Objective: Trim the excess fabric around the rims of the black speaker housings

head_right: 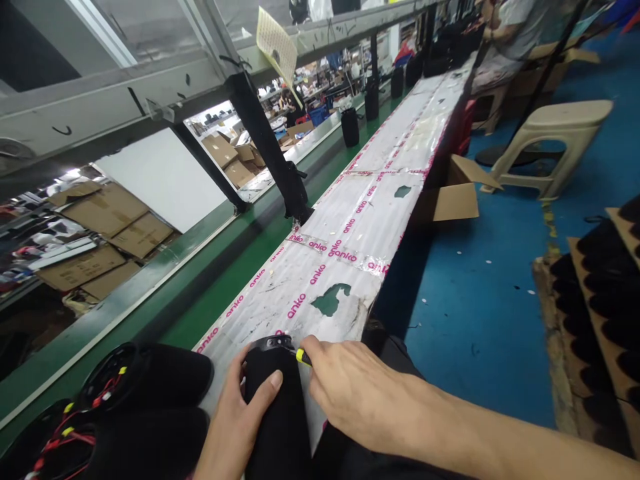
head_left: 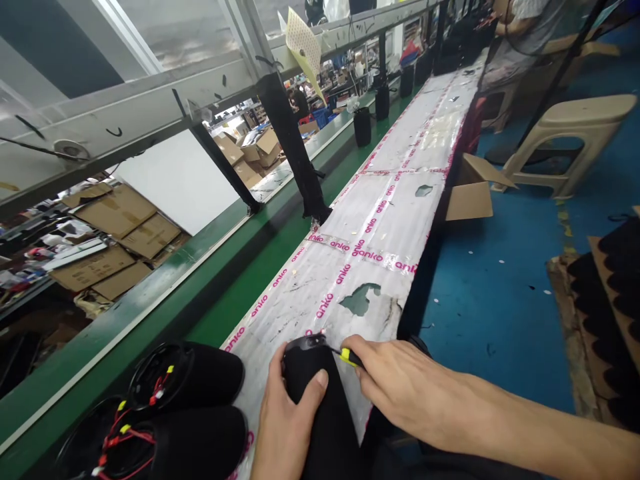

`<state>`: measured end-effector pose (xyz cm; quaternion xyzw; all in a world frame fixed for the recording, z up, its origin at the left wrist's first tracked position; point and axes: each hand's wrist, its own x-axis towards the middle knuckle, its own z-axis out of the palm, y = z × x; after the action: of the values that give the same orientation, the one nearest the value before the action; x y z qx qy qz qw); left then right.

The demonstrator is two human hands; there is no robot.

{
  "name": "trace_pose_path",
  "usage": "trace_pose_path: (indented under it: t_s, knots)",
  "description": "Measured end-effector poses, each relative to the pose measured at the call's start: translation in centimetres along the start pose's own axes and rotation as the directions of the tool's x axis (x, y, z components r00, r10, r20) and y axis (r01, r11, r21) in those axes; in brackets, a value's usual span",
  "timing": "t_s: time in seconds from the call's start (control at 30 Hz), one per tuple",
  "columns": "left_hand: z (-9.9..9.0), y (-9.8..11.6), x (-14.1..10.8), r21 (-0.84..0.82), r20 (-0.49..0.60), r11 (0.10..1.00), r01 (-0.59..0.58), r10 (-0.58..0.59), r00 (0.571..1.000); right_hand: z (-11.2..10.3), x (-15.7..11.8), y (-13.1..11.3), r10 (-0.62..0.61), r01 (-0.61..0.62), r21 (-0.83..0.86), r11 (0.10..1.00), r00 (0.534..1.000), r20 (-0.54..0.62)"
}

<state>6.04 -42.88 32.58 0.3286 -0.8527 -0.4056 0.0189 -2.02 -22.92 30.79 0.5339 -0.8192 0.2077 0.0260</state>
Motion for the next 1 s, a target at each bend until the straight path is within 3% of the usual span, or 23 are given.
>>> trace_pose_path:
  t_s: [0.1,0.2,0.37,0.57,0.63,0.7,0.8,0.9,1.0]
  knots:
    - [0.8,-0.1,-0.6,0.027,-0.126,0.998,0.056,-0.052,0.991,-0.6,1.1,-0.3,0.087,-0.09,0.042,0.995,0.994,0.063]
    - [1.5,0.0,-0.9,0.085,-0.155,0.996,0.04,-0.026,0.988,-1.0,2.5,-0.2,0.183,-0.186,0.034,0.982,0.98,0.08]
    - [2.3,0.6,-1.1,0.159,-0.187,0.987,0.019,0.012,0.982,-1.5,3.9,0.4,0.142,-0.133,-0.101,0.986,0.986,0.091]
    - [2.6,0.5,-0.7,0.114,-0.179,0.993,-0.016,0.037,0.983,-0.9,4.0,0.9,0.109,-0.099,-0.109,0.989,0.99,0.09]
    - [2.6,0.1,-0.4,0.021,-0.177,1.0,-0.002,0.006,0.984,-0.9,4.1,0.9,0.114,-0.105,-0.091,0.99,0.989,0.098]
    - [2.3,-0.5,-0.2,-0.186,-0.134,0.982,0.029,-0.054,0.99,-1.3,4.4,0.7,0.113,-0.109,-0.043,0.993,0.987,0.117]
    - [1.4,-0.8,-0.1,-0.472,-0.084,0.881,0.035,-0.085,0.993,-2.2,5.1,-0.1,0.11,-0.111,0.003,0.994,0.987,0.119]
    - [0.4,-0.5,0.0,-0.439,-0.243,0.892,-0.108,-0.002,0.97,-2.8,5.8,-1.2,0.056,-0.055,-0.023,0.998,0.997,0.049]
    - [-0.2,-0.1,0.0,-0.305,-0.427,0.93,-0.205,0.059,0.903,-2.7,6.3,-2.1,-0.02,0.019,-0.049,0.999,1.0,-0.024]
